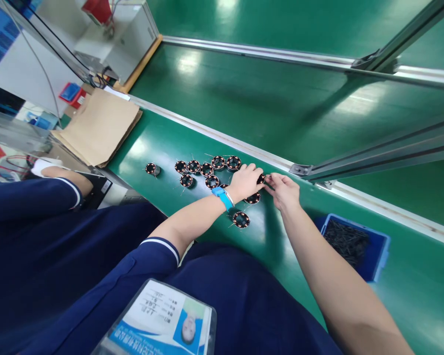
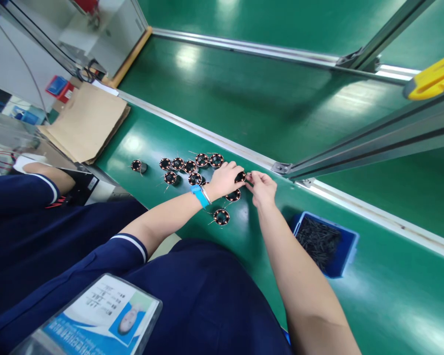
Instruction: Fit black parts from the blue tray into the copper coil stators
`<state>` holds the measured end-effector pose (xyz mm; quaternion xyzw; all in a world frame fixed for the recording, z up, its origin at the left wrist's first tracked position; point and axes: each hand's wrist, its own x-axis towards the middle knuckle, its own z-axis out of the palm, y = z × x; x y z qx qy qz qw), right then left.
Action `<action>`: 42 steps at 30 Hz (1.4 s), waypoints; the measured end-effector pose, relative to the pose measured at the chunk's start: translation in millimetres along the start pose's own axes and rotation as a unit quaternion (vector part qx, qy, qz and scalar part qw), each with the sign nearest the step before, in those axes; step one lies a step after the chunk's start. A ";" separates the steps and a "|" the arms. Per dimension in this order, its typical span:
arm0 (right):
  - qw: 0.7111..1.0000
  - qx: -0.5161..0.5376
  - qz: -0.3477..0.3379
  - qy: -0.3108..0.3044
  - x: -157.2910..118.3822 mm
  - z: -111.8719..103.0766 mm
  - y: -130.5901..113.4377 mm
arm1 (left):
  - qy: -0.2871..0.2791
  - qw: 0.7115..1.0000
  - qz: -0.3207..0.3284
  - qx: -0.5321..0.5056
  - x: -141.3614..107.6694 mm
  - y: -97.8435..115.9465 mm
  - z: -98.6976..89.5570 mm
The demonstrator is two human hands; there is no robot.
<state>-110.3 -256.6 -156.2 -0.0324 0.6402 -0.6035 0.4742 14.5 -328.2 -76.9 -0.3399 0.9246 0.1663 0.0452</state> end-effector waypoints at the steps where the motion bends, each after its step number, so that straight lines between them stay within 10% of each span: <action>1: 1.000 0.003 0.001 0.000 -0.3 0.4 -0.3 | 0.000 1.000 0.000 0.000 -0.1 0.1 -0.1; 28: 1.000 0.000 -0.004 -0.003 1.3 -0.9 2.7 | 0.005 1.000 0.005 -0.002 0.6 -1.5 2.4; 42: 0.946 -0.232 -0.224 -0.026 -3.8 -9.5 9.1 | 0.003 1.000 0.005 0.000 0.7 -1.5 2.5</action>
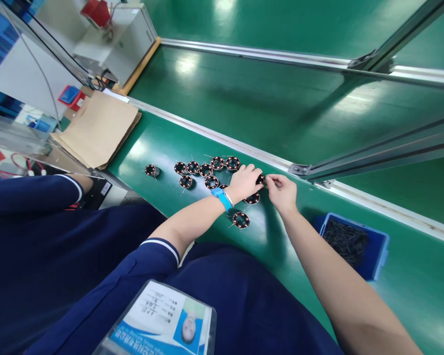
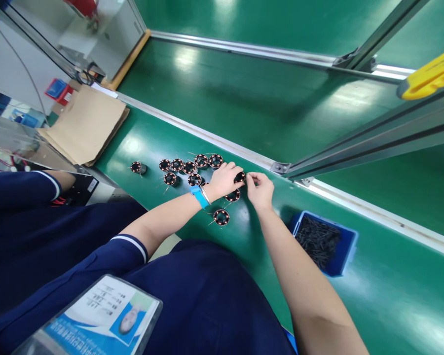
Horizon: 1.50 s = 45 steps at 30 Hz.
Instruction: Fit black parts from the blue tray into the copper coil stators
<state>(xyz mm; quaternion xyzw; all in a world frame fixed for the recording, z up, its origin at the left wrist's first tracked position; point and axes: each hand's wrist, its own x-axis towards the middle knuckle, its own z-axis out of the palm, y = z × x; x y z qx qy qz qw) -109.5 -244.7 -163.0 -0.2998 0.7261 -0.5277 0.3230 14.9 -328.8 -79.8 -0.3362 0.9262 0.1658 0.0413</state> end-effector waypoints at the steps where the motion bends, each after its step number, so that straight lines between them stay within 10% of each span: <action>1: 0.999 -0.021 -0.024 -0.006 -2.8 -2.6 -0.7 | 0.000 1.000 0.000 -0.001 0.2 -0.4 0.5; 12: 0.966 -0.187 -0.180 -0.020 -36.6 2.7 -10.7 | 0.008 1.000 -0.017 -0.002 -2.6 5.7 1.1; 19: 0.926 -0.322 -0.150 0.125 -102.9 -119.7 -23.1 | 0.028 0.999 -0.030 0.007 -4.0 -38.1 -29.7; 24: 0.904 -0.409 -0.093 0.086 -135.5 -164.7 -2.7 | 0.014 0.998 -0.041 0.041 2.5 -67.5 -40.9; 36: 0.954 -0.270 -0.036 0.129 -129.4 -153.2 -24.0 | -0.011 0.999 0.043 0.017 46.2 -25.0 -23.4; 45: 0.999 0.014 0.045 0.012 23.9 -19.2 -21.5 | -0.020 1.000 -0.004 0.003 43.1 -9.2 -19.1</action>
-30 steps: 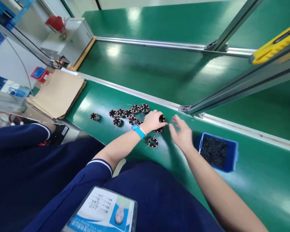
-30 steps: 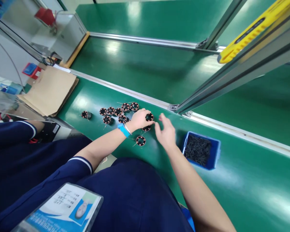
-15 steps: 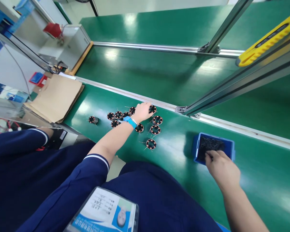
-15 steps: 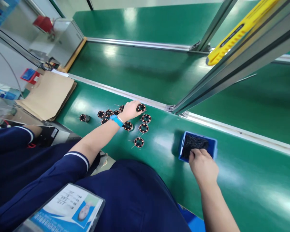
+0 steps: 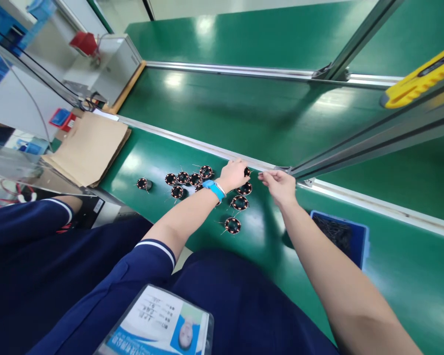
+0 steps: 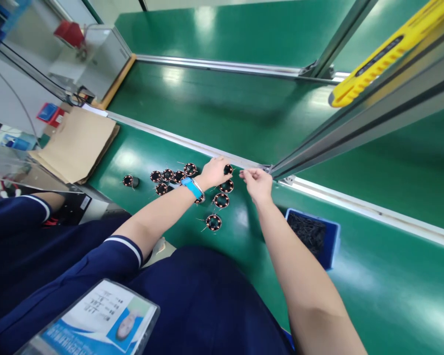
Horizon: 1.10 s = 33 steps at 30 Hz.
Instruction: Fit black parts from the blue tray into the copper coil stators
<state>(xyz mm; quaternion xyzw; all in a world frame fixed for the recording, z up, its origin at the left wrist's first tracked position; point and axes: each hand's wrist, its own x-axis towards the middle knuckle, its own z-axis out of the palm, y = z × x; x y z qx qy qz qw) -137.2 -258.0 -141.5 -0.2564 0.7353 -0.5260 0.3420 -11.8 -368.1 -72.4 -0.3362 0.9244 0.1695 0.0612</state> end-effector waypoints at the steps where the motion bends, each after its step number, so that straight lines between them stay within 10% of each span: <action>1: 1.000 0.012 0.015 -0.003 12.5 8.9 1.3 | 0.001 1.000 -0.003 -0.002 0.1 0.3 0.9; 20: 0.994 0.059 0.062 -0.066 33.7 12.7 15.0 | 0.009 0.999 -0.007 -0.032 2.4 -2.6 8.5; 33: 0.975 -0.173 -0.042 -0.130 37.4 6.7 7.8 | 0.008 1.000 -0.003 -0.028 3.9 -3.9 8.4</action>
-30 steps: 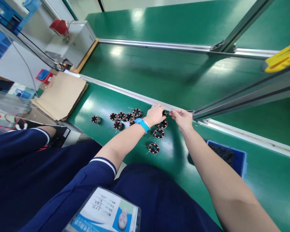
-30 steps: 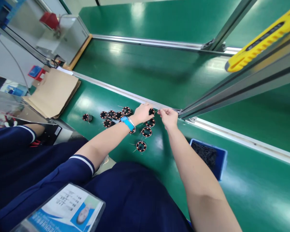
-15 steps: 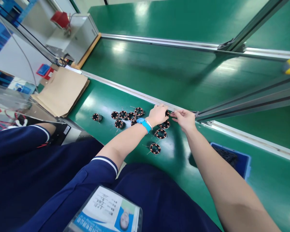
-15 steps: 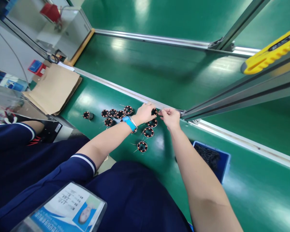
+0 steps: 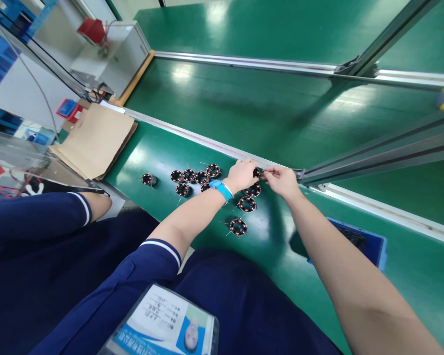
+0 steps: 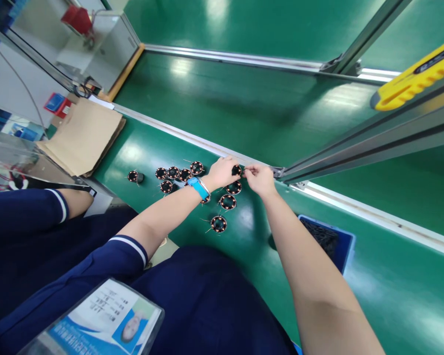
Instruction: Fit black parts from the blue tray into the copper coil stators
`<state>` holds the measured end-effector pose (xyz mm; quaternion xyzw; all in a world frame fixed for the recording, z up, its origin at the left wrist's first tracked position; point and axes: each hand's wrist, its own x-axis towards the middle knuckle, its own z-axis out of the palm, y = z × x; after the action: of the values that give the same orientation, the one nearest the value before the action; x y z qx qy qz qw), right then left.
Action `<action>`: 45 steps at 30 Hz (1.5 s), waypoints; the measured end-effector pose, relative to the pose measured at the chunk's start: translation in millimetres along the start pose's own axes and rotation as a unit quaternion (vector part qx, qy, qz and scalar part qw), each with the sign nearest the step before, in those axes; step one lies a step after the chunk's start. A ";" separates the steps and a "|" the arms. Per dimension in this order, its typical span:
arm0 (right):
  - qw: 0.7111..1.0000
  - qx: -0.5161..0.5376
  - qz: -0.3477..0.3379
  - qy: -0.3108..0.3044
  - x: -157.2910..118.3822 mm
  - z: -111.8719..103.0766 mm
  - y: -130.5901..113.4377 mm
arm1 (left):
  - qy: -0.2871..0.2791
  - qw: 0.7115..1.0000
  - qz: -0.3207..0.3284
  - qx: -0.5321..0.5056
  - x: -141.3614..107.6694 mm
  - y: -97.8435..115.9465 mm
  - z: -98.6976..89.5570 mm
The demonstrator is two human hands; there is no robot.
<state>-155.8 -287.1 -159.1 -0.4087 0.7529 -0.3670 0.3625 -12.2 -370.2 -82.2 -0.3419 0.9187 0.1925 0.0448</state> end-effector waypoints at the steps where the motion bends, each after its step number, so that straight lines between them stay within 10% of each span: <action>1: 0.999 -0.030 -0.016 0.004 -2.1 -2.2 -2.3 | 0.000 1.000 0.001 0.001 0.1 -0.2 0.0; 12: 0.958 -0.274 -0.082 -0.007 -27.9 6.9 -23.3 | -0.002 1.000 0.005 0.001 -1.3 1.9 -3.4; 30: 0.943 -0.281 -0.179 0.020 -60.7 -16.6 -36.7 | -0.021 0.998 0.011 -0.063 -6.9 -1.7 -12.4; 38: 0.912 -0.354 -0.202 -0.041 -159.0 25.1 -55.3 | 0.130 0.954 -0.072 -0.262 -93.0 -25.7 -5.4; 45: 0.889 -0.427 -0.166 -0.020 -155.7 47.0 -62.0 | 0.180 0.903 -0.080 -0.381 -181.6 -20.8 19.4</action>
<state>-31.6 -186.5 -90.1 -0.6501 0.7509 -0.0566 0.1014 138.7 -266.2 -68.0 -0.4343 0.7369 0.4591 -0.2399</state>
